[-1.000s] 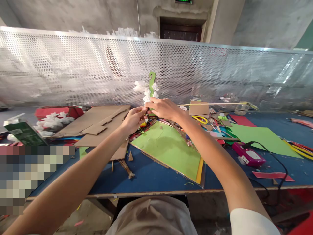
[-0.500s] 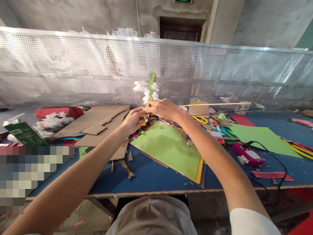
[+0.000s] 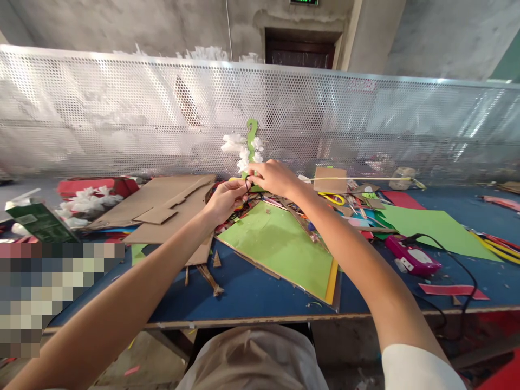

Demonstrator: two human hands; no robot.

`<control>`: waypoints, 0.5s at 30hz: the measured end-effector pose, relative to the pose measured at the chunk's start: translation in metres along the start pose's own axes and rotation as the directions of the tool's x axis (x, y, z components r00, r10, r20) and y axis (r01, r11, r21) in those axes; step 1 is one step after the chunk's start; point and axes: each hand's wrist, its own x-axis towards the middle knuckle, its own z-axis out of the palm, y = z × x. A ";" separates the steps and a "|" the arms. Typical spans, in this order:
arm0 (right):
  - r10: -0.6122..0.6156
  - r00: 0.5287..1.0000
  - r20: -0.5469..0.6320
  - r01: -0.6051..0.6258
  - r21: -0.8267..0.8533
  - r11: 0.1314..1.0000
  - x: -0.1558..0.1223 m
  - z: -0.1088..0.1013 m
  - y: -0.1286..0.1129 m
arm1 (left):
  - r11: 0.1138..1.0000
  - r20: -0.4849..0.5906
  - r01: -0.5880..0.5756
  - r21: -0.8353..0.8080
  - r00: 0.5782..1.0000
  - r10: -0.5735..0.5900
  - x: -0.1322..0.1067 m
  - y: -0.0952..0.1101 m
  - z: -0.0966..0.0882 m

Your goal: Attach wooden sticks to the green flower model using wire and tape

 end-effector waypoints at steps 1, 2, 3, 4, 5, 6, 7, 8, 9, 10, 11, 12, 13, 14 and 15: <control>0.024 1.000 -0.004 -0.024 0.021 0.999 0.000 0.000 0.000 | 1.000 0.010 -0.005 0.009 1.000 0.005 0.000 0.000 0.000; 0.044 0.999 -0.006 -0.044 0.049 0.998 0.000 0.000 -0.001 | 1.000 0.021 -0.009 0.017 1.000 0.009 0.000 -0.001 0.000; 0.056 0.998 -0.009 -0.055 0.079 0.995 0.000 0.000 -0.001 | 1.000 0.033 -0.013 0.023 0.999 0.012 0.000 -0.001 0.000; 0.058 0.998 -0.010 -0.057 0.106 0.993 0.000 0.000 -0.001 | 1.000 0.044 -0.016 0.027 0.999 0.014 0.000 -0.001 0.000; 0.055 0.998 -0.012 -0.053 0.127 0.990 0.000 0.000 -0.001 | 0.999 0.051 -0.016 0.029 0.999 0.014 0.000 -0.001 0.000; 0.048 0.999 -0.011 -0.046 0.140 0.989 0.000 -0.001 0.000 | 0.999 0.054 -0.014 0.029 0.998 0.012 0.000 0.000 0.001; 0.040 0.999 -0.010 -0.038 0.144 0.989 0.000 -0.001 0.000 | 1.000 0.050 -0.012 0.028 0.999 0.010 -0.001 0.000 0.002; 0.034 0.999 -0.008 -0.033 0.141 0.989 0.001 -0.001 0.000 | 1.000 0.041 -0.008 0.025 0.999 0.007 -0.001 0.001 0.002; 0.033 0.999 -0.005 -0.032 0.137 0.990 0.001 -0.002 0.000 | 1.000 0.031 -0.006 0.021 1.000 0.006 -0.002 0.001 0.003; 0.034 0.999 0.001 -0.034 0.133 0.991 0.000 -0.002 0.000 | 1.000 0.020 -0.007 0.016 1.000 0.007 -0.002 0.002 0.004; 0.037 0.999 0.008 -0.038 0.131 0.991 0.000 -0.003 0.000 | 1.000 0.012 -0.008 0.010 1.000 0.008 -0.003 0.002 0.005; 0.038 0.999 0.021 -0.040 0.131 0.991 0.000 -0.004 -0.001 | 1.000 0.004 -0.008 0.004 1.000 0.008 -0.003 0.003 0.006; 0.037 0.999 0.033 -0.042 0.133 0.990 0.000 -0.005 -0.002 | 1.000 -0.002 -0.007 -0.002 1.000 0.007 -0.004 0.004 0.007; 0.034 0.998 0.045 -0.040 0.136 0.990 -0.001 -0.006 -0.003 | 1.000 -0.006 -0.003 -0.007 1.000 0.003 -0.005 0.005 0.008; 0.031 0.998 0.054 -0.038 0.141 0.989 -0.001 -0.007 -0.003 | 1.000 -0.009 0.001 -0.010 1.000 -0.001 -0.005 0.006 0.009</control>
